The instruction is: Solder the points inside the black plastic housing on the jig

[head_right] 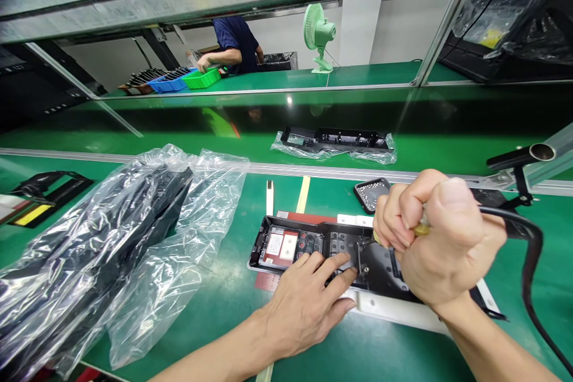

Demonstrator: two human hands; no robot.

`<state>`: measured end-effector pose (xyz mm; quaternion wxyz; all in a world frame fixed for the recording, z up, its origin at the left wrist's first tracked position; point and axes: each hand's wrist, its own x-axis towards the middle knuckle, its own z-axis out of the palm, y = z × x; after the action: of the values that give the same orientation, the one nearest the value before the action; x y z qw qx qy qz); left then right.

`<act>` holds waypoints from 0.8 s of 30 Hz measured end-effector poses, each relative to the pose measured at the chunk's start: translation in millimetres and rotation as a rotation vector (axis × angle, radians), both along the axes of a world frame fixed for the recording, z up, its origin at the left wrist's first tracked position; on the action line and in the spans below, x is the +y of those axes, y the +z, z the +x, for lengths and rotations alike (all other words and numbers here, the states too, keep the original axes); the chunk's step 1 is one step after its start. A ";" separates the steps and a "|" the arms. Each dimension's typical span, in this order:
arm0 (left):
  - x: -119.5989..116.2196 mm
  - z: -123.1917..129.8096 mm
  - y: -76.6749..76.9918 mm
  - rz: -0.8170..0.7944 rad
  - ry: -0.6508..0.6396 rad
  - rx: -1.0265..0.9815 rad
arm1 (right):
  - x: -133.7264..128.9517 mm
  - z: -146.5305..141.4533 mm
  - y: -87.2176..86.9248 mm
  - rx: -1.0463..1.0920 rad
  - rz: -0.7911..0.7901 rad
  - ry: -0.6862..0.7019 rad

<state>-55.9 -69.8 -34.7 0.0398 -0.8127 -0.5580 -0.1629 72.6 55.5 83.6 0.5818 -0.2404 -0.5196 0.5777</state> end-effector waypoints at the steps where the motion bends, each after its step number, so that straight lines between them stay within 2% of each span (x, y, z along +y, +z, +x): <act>1: 0.1 0.0 -0.2 0.004 -0.001 -0.002 | 0.0 0.0 0.2 -0.010 0.006 0.001; 7: -0.1 0.4 -1.5 -0.008 -0.003 -0.021 | -0.7 -1.0 -0.9 0.001 0.031 0.004; 14: -0.2 -0.2 -1.3 -0.026 -0.002 -0.016 | -2.9 -1.2 -4.2 -0.010 -0.014 -0.080; 24: -1.5 -0.3 -4.9 -0.036 0.005 -0.017 | -5.6 -0.9 -4.8 -0.028 0.042 -0.110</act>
<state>-56.2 -71.2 -39.6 0.0209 -0.8105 -0.5632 -0.1596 71.7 49.8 78.8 0.6101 -0.2643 -0.5257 0.5306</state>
